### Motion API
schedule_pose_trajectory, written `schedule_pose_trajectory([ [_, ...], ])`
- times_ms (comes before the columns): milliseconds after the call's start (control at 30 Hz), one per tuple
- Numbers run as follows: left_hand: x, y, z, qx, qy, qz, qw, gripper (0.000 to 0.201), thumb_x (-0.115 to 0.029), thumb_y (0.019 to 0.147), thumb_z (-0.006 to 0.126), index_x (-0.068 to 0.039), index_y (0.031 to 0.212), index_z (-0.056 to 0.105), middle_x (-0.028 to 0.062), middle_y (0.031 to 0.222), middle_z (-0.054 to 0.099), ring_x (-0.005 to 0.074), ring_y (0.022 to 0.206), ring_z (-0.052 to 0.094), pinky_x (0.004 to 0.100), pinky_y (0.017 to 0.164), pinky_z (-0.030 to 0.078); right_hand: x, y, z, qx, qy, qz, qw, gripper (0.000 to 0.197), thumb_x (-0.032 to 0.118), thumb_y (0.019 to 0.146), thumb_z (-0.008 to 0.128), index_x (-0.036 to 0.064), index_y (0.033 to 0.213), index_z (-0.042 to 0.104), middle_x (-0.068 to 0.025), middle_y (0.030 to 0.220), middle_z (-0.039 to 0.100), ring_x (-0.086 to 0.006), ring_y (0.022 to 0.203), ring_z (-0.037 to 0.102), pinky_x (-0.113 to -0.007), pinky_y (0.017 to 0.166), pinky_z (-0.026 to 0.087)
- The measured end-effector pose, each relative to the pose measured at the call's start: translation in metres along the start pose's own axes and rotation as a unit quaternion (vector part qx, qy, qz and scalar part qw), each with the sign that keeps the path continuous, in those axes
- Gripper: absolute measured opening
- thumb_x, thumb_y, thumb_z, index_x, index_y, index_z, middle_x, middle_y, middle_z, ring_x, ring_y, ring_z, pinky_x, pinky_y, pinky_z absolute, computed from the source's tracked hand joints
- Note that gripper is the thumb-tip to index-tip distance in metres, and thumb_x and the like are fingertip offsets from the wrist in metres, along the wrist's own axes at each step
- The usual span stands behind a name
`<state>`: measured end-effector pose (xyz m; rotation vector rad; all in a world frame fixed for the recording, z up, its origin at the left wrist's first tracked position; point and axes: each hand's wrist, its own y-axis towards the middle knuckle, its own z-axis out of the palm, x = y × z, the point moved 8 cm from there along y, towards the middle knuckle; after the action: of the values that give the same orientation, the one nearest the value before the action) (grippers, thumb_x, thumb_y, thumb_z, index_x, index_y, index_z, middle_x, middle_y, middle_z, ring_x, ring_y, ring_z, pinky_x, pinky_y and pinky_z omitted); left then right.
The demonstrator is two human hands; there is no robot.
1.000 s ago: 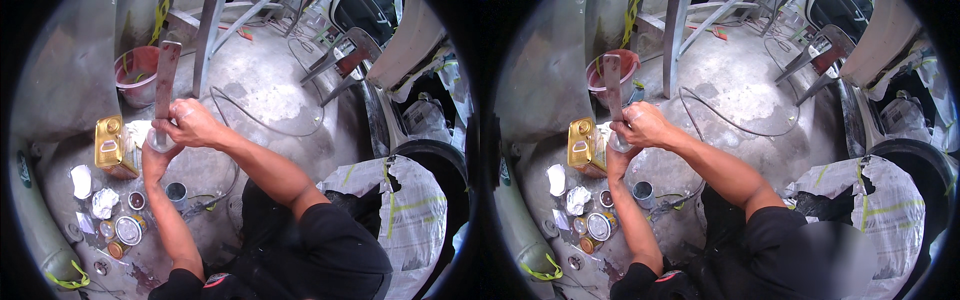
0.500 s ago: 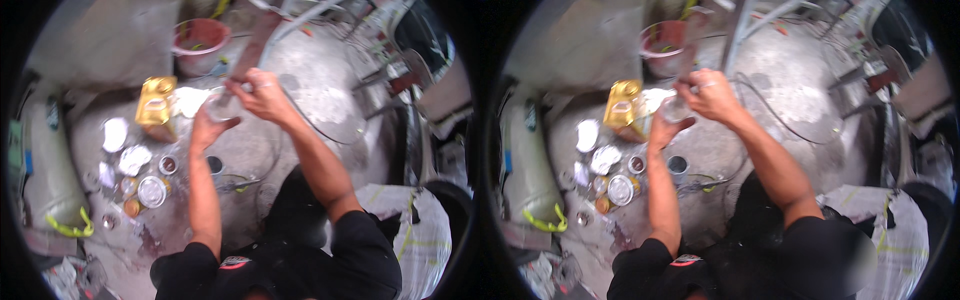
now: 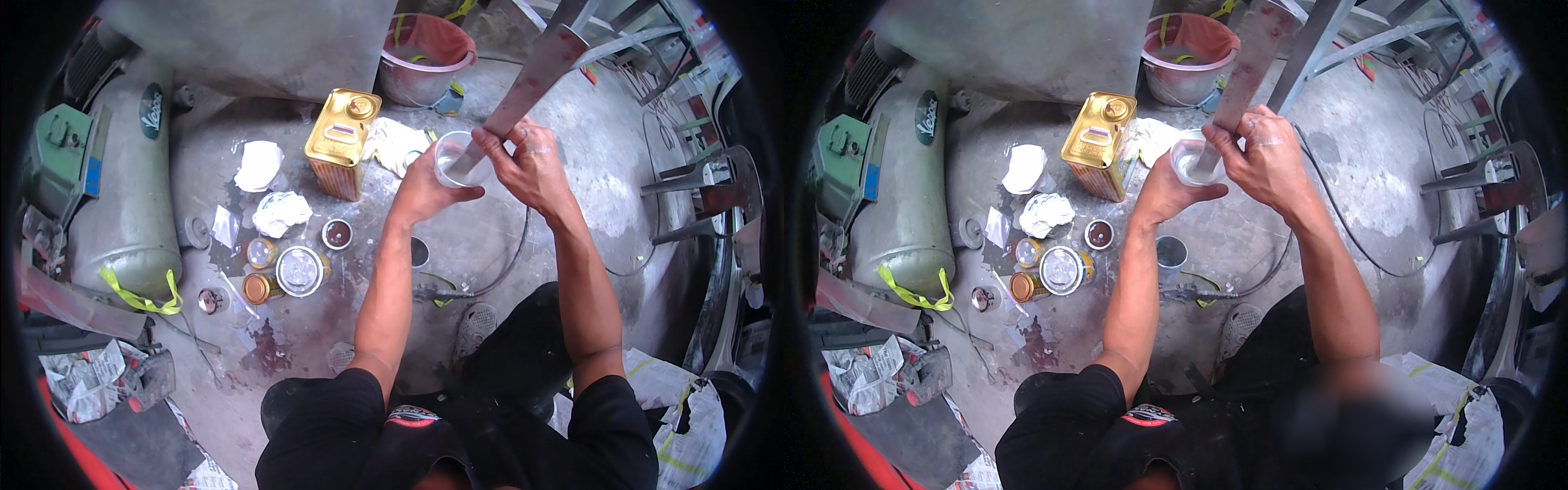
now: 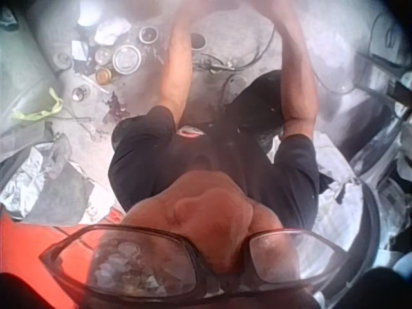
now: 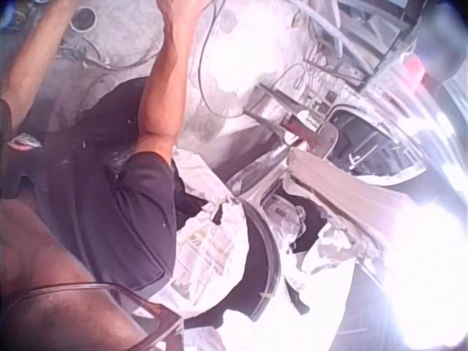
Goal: The person sits on the floor and mixes a white liquid in a small container using a metal strip. They then wipe the container with a cloth, attach it to a spray gun, and apply masking tape to the gun's rim. Finally, they connect the spray gun to an air hose and prepare to spray a car part.
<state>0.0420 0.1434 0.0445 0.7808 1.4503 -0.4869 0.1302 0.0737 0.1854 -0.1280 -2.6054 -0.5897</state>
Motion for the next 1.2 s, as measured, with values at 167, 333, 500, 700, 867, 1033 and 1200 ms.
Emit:
schedule_pose_trajectory([
  [167, -0.003, 0.002, -0.001, 0.006, -0.014, 0.001, 1.000, 0.072, -0.021, 0.063, 0.094, -0.006, 0.125, 0.061, 0.0098, 0.114, 0.071, 0.0212, 0.106, 0.067, 0.0353, 0.093, 0.052, 0.001, -0.002, 0.004, 0.005, 0.089, 0.053, 0.995, 0.023, 0.023, 0.093, 0.070, 0.0011, 0.096, 0.077, -0.0161, 0.081, 0.069, -0.0278, 0.071, 0.066, -0.039, 0.063, 0.051],
  [333, 0.000, -0.001, -0.001, -0.010, 0.011, 0.005, 1.000, 0.072, -0.021, 0.063, 0.095, -0.006, 0.125, 0.061, 0.0098, 0.114, 0.071, 0.0213, 0.105, 0.068, 0.0354, 0.092, 0.052, -0.003, 0.000, -0.002, -0.011, -0.009, 0.015, 1.000, 0.023, 0.023, 0.094, 0.070, 0.0018, 0.099, 0.076, -0.0159, 0.082, 0.069, -0.0277, 0.073, 0.067, -0.038, 0.063, 0.052],
  [500, -0.001, 0.001, -0.001, 0.006, -0.016, 0.006, 1.000, 0.073, -0.022, 0.063, 0.095, -0.006, 0.125, 0.061, 0.0104, 0.113, 0.071, 0.0222, 0.105, 0.068, 0.0357, 0.092, 0.052, 0.001, -0.002, 0.004, 0.021, 0.065, 0.029, 0.997, 0.021, 0.021, 0.092, 0.071, 0.0016, 0.098, 0.076, -0.0169, 0.083, 0.069, -0.0293, 0.072, 0.067, -0.039, 0.063, 0.051],
  [700, -0.003, 0.000, -0.001, 0.003, -0.004, 0.001, 1.000, 0.073, -0.022, 0.063, 0.095, -0.006, 0.126, 0.061, 0.0099, 0.113, 0.071, 0.0216, 0.105, 0.068, 0.0357, 0.092, 0.053, 0.007, -0.003, 0.003, 0.016, 0.077, 0.008, 0.997, 0.021, 0.021, 0.092, 0.071, 0.0014, 0.097, 0.076, -0.0167, 0.083, 0.069, -0.0291, 0.071, 0.066, -0.040, 0.063, 0.051],
  [867, -0.007, -0.002, 0.000, 0.006, -0.001, -0.004, 1.000, 0.071, -0.021, 0.064, 0.095, -0.005, 0.124, 0.062, 0.0084, 0.112, 0.071, 0.0199, 0.103, 0.067, 0.0348, 0.092, 0.052, 0.003, -0.001, -0.002, 0.021, 0.033, 0.019, 0.999, 0.021, 0.022, 0.092, 0.071, 0.0014, 0.096, 0.076, -0.0169, 0.084, 0.070, -0.0297, 0.071, 0.066, -0.040, 0.062, 0.051],
  [1033, -0.011, -0.001, -0.001, 0.003, -0.018, 0.014, 1.000, 0.067, -0.020, 0.064, 0.095, -0.004, 0.122, 0.063, 0.0070, 0.110, 0.071, 0.0173, 0.101, 0.066, 0.0333, 0.091, 0.051, -0.002, -0.003, 0.005, 0.036, 0.069, 0.023, 0.997, 0.020, 0.022, 0.093, 0.071, 0.0032, 0.098, 0.076, -0.0174, 0.085, 0.070, -0.0304, 0.071, 0.066, -0.039, 0.062, 0.051],
  [1200, -0.008, -0.002, 0.000, 0.003, -0.005, -0.007, 1.000, 0.070, -0.021, 0.064, 0.095, -0.006, 0.124, 0.062, 0.0086, 0.112, 0.071, 0.0199, 0.105, 0.067, 0.0348, 0.092, 0.052, -0.001, -0.002, -0.002, 0.000, 0.092, 0.031, 0.995, 0.021, 0.023, 0.093, 0.071, 0.0028, 0.097, 0.076, -0.0182, 0.085, 0.070, -0.0317, 0.069, 0.066, -0.039, 0.062, 0.051],
])
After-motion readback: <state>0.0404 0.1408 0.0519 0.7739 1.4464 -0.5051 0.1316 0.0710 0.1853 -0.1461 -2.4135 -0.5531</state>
